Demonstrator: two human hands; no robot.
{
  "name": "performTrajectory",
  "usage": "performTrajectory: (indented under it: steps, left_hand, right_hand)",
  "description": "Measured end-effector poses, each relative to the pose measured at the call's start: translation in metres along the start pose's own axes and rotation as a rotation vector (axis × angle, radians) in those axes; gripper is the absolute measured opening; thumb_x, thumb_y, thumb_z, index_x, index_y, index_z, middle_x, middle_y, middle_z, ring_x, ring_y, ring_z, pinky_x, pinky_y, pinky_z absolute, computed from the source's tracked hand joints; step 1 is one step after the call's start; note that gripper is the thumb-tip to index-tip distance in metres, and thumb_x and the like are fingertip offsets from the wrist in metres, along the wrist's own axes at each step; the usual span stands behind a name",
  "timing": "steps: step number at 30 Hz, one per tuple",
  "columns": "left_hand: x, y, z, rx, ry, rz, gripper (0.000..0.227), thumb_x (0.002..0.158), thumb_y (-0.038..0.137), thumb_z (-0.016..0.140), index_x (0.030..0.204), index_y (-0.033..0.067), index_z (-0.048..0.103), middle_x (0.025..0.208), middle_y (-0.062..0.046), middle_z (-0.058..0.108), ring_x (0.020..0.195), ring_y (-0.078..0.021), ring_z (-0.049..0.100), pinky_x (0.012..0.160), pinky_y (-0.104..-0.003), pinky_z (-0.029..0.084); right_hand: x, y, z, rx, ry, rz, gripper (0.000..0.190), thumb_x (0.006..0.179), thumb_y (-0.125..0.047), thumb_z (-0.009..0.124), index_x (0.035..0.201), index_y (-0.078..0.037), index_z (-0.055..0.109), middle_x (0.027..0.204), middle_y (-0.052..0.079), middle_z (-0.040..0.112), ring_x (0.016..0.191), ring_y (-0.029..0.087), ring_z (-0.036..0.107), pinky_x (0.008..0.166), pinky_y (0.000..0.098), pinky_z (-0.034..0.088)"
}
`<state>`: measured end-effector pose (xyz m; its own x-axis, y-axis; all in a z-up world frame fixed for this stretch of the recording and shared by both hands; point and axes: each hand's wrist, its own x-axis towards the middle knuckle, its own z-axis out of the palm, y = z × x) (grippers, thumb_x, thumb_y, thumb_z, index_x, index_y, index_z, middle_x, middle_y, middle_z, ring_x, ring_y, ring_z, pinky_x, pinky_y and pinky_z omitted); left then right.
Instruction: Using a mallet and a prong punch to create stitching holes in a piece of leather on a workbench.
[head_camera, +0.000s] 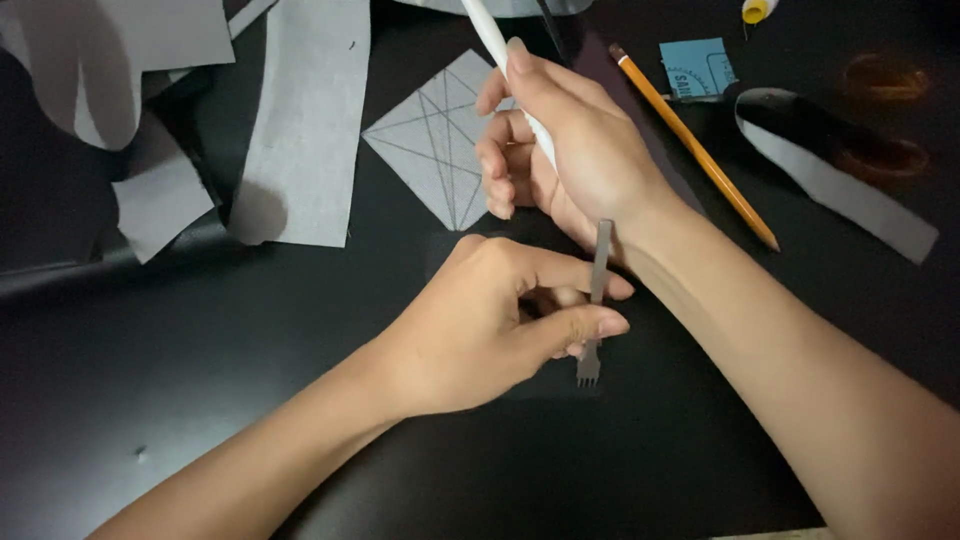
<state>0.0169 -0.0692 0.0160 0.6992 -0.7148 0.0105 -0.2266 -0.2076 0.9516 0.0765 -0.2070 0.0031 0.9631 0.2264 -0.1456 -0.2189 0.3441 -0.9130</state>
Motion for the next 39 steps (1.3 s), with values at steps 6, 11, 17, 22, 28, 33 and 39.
performTrajectory:
  steps: [6, 11, 17, 22, 28, 33, 39]
  left_hand:
    - [-0.0015, 0.0017, 0.0024, 0.079, -0.035, 0.012, 0.026, 0.093, 0.025, 0.069, 0.114, 0.0119, 0.077, 0.079, 0.000, 0.082, 0.064, -0.0053, 0.073, 0.061, -0.020, 0.057]
    - [-0.0028, 0.0022, 0.0031, 0.103, -0.035, 0.008, 0.028, 0.093, 0.027, 0.069, 0.115, 0.0121, 0.078, 0.070, 0.002, 0.078, 0.061, -0.0051, 0.070, 0.060, -0.021, 0.054]
    - [-0.0048, 0.0012, 0.0055, 0.103, -0.005, 0.064, 0.025, 0.093, 0.023, 0.070, 0.112, 0.0100, 0.077, 0.072, 0.002, 0.077, 0.061, -0.0059, 0.069, 0.059, -0.021, 0.053]
    - [-0.0061, 0.0014, 0.0051, 0.132, 0.001, 0.084, 0.024, 0.093, 0.025, 0.070, 0.112, 0.0118, 0.077, 0.081, 0.002, 0.082, 0.070, -0.0071, 0.078, 0.066, -0.021, 0.057]
    - [-0.0072, 0.0026, 0.0050, 0.131, 0.011, 0.058, 0.022, 0.093, 0.024, 0.071, 0.111, 0.0138, 0.078, 0.069, 0.001, 0.078, 0.056, -0.0042, 0.066, 0.055, -0.020, 0.048]
    - [-0.0075, 0.0033, 0.0047, 0.114, 0.018, 0.097, 0.022, 0.093, 0.021, 0.070, 0.112, 0.0114, 0.076, 0.080, 0.000, 0.082, 0.068, -0.0064, 0.078, 0.062, -0.019, 0.057]
    - [-0.0089, 0.0031, 0.0052, 0.129, 0.034, 0.085, 0.020, 0.092, 0.022, 0.072, 0.109, 0.0125, 0.078, 0.070, -0.001, 0.080, 0.059, -0.0054, 0.073, 0.056, -0.018, 0.053]
  right_hand:
    - [-0.0013, 0.0010, -0.0005, -0.027, -0.014, -0.025, 0.032, 0.104, -0.035, 0.045, 0.096, -0.006, 0.056, 0.064, 0.011, 0.055, 0.051, 0.021, 0.050, 0.050, 0.0335, 0.047]
    - [-0.0012, 0.0028, -0.0002, -0.071, -0.008, -0.036, 0.032, 0.104, -0.035, 0.044, 0.096, -0.006, 0.056, 0.066, 0.010, 0.053, 0.052, 0.021, 0.050, 0.050, 0.0330, 0.048]
    - [-0.0021, 0.0033, 0.0018, -0.110, 0.002, -0.057, 0.032, 0.103, -0.036, 0.044, 0.096, -0.007, 0.055, 0.066, 0.009, 0.052, 0.052, 0.019, 0.050, 0.049, 0.0317, 0.049]
    - [-0.0008, 0.0045, -0.0005, -0.103, -0.011, -0.060, 0.033, 0.103, -0.037, 0.044, 0.096, -0.007, 0.056, 0.066, 0.010, 0.054, 0.053, 0.020, 0.051, 0.049, 0.0313, 0.050]
    - [-0.0004, 0.0049, 0.0003, -0.105, -0.007, -0.065, 0.032, 0.103, -0.037, 0.044, 0.096, -0.007, 0.055, 0.065, 0.010, 0.053, 0.051, 0.020, 0.050, 0.048, 0.0318, 0.048]
    - [0.0002, 0.0063, -0.0010, -0.109, -0.022, -0.087, 0.033, 0.102, -0.038, 0.045, 0.097, -0.008, 0.054, 0.065, 0.009, 0.053, 0.051, 0.019, 0.051, 0.048, 0.0313, 0.048]
    - [-0.0017, 0.0047, 0.0004, -0.137, -0.013, -0.085, 0.031, 0.103, -0.036, 0.043, 0.097, -0.008, 0.055, 0.066, 0.009, 0.054, 0.052, 0.019, 0.051, 0.049, 0.0304, 0.049]
